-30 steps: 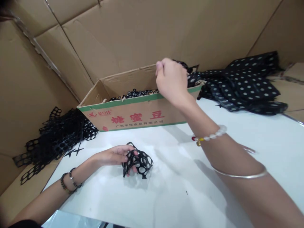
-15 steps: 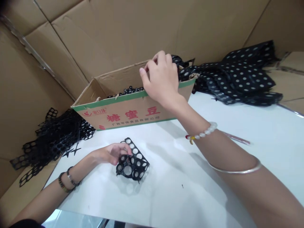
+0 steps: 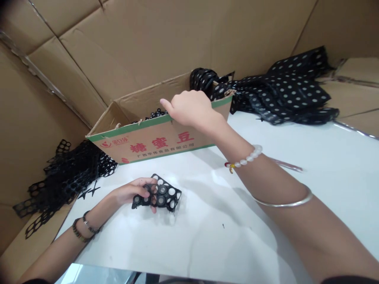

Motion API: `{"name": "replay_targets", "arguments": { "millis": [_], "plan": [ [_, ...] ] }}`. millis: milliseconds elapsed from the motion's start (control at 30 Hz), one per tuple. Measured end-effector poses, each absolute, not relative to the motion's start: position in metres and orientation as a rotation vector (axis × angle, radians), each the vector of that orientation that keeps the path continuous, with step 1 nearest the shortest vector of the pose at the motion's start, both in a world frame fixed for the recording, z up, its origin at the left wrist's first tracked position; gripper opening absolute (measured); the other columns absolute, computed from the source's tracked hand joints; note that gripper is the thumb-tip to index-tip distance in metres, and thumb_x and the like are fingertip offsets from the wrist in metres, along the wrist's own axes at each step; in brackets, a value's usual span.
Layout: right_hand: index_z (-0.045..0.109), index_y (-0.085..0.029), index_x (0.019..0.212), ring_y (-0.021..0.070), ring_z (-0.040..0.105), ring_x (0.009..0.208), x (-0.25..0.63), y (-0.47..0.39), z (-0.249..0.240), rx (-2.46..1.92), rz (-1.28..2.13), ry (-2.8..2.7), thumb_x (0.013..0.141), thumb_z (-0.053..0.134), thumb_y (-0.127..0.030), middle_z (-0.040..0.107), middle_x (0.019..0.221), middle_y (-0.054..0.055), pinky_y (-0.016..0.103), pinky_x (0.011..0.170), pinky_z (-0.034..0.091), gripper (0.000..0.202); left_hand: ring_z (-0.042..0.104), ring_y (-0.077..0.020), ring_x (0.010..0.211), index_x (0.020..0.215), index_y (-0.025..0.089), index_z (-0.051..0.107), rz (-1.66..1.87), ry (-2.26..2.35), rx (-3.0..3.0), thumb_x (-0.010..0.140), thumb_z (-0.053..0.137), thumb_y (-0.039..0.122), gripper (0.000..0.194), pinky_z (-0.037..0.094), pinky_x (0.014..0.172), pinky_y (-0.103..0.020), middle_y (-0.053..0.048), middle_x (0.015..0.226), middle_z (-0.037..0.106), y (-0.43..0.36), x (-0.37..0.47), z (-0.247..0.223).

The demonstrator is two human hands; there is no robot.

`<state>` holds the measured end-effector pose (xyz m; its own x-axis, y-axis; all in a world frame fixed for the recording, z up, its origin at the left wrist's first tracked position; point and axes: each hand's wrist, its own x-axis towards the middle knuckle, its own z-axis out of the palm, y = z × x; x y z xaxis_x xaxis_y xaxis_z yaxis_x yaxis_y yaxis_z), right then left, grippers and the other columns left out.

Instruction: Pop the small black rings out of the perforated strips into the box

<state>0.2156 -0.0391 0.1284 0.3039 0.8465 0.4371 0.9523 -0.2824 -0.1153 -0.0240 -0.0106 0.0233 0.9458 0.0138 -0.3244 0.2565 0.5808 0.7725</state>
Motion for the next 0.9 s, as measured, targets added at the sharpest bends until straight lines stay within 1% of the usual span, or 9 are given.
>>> {"name": "replay_targets", "arguments": {
  "millis": [100, 200, 267, 367, 433, 500, 667, 800, 900],
  "plan": [
    [0.061, -0.008, 0.073, 0.0268, 0.055, 0.076, 0.215, -0.039, 0.126, -2.201, -0.460, -1.596, 0.086, 0.017, -0.053, 0.058, 0.073, 0.015, 0.038, 0.068, 0.036, 0.064, 0.064, -0.0198, 0.066, 0.079, 0.012, 0.049, -0.174, 0.287, 0.960, 0.065, 0.058, 0.008, 0.017, 0.051, 0.058, -0.031, -0.006, 0.075, 0.062, -0.009, -0.025, 0.022],
    [0.061, -0.008, 0.075, 0.0272, 0.054, 0.079, 0.214, -0.039, 0.123, -2.175, -0.448, -1.572, 0.086, 0.017, -0.051, 0.058, 0.075, 0.014, 0.038, 0.070, 0.036, 0.062, 0.064, -0.0209, 0.067, 0.095, 0.016, 0.048, -0.191, 0.298, 1.001, 0.067, 0.059, 0.009, 0.031, 0.050, 0.058, -0.032, -0.004, 0.079, 0.062, -0.009, -0.026, 0.022],
    [0.060, -0.010, 0.081, 0.0261, 0.053, 0.082, 0.211, -0.041, 0.124, -2.111, -0.433, -1.530, 0.087, 0.018, -0.047, 0.057, 0.080, 0.013, 0.036, 0.071, 0.035, 0.056, 0.063, -0.0200, 0.062, 0.100, 0.016, 0.049, -0.178, 0.326, 1.048, 0.067, 0.060, 0.010, 0.035, 0.049, 0.060, -0.031, -0.004, 0.077, 0.062, -0.010, -0.026, 0.022],
    [0.056, -0.012, 0.093, 0.0213, 0.050, 0.086, 0.203, -0.048, 0.134, -1.914, -0.426, -1.511, 0.089, 0.019, -0.041, 0.056, 0.090, 0.010, 0.031, 0.072, 0.035, 0.047, 0.059, -0.0140, 0.057, 0.087, 0.011, 0.054, -0.033, 0.411, 1.024, 0.065, 0.061, 0.010, 0.024, 0.044, 0.058, -0.025, -0.005, 0.071, 0.060, -0.014, -0.024, 0.022],
    [0.055, -0.013, 0.094, 0.0180, 0.050, 0.084, 0.192, -0.057, 0.142, -1.816, -0.371, -1.571, 0.090, 0.015, -0.040, 0.056, 0.090, 0.009, 0.028, 0.070, 0.034, 0.048, 0.054, -0.0104, 0.056, 0.081, 0.012, 0.053, 0.112, 0.460, 0.918, 0.065, 0.062, 0.010, 0.018, 0.041, 0.054, -0.021, -0.004, 0.069, 0.058, -0.016, -0.023, 0.023],
    [0.057, -0.013, 0.088, 0.0163, 0.051, 0.076, 0.176, -0.066, 0.147, -1.805, -0.224, -1.703, 0.090, 0.013, -0.043, 0.056, 0.081, 0.008, 0.026, 0.066, 0.034, 0.053, 0.051, -0.0091, 0.057, 0.079, 0.014, 0.052, 0.249, 0.481, 0.831, 0.068, 0.061, 0.015, 0.014, 0.039, 0.053, -0.019, -0.002, 0.068, 0.055, -0.017, -0.021, 0.023],
    [0.060, -0.016, 0.067, 0.0176, 0.054, 0.065, 0.132, -0.074, 0.129, -1.808, 0.334, -2.195, 0.085, 0.025, -0.051, 0.058, 0.064, 0.006, 0.028, 0.060, 0.035, 0.053, 0.052, -0.0098, 0.060, 0.081, 0.013, 0.055, 0.502, 0.575, 0.787, 0.073, 0.058, 0.020, 0.011, 0.043, 0.057, -0.021, -0.003, 0.069, 0.056, -0.014, -0.018, 0.023],
    [0.063, -0.015, 0.075, 0.0245, 0.057, 0.073, 0.110, -0.063, 0.104, -1.928, 0.219, -2.178, 0.082, 0.027, -0.056, 0.061, 0.073, 0.011, 0.032, 0.061, 0.038, 0.056, 0.056, -0.0119, 0.062, 0.079, 0.014, 0.056, 0.610, 0.737, 0.782, 0.068, 0.061, 0.016, 0.012, 0.047, 0.063, -0.025, -0.002, 0.068, 0.059, -0.011, -0.018, 0.018],
    [0.065, -0.014, 0.077, 0.0267, 0.057, 0.076, 0.107, -0.055, 0.090, -2.016, 0.114, -2.114, 0.081, 0.031, -0.056, 0.061, 0.073, 0.013, 0.033, 0.062, 0.040, 0.054, 0.056, -0.0117, 0.060, 0.075, 0.014, 0.056, 0.612, 0.686, 0.922, 0.068, 0.063, 0.021, 0.013, 0.046, 0.061, -0.022, -0.002, 0.064, 0.060, -0.011, -0.019, 0.015]
  ]
}}
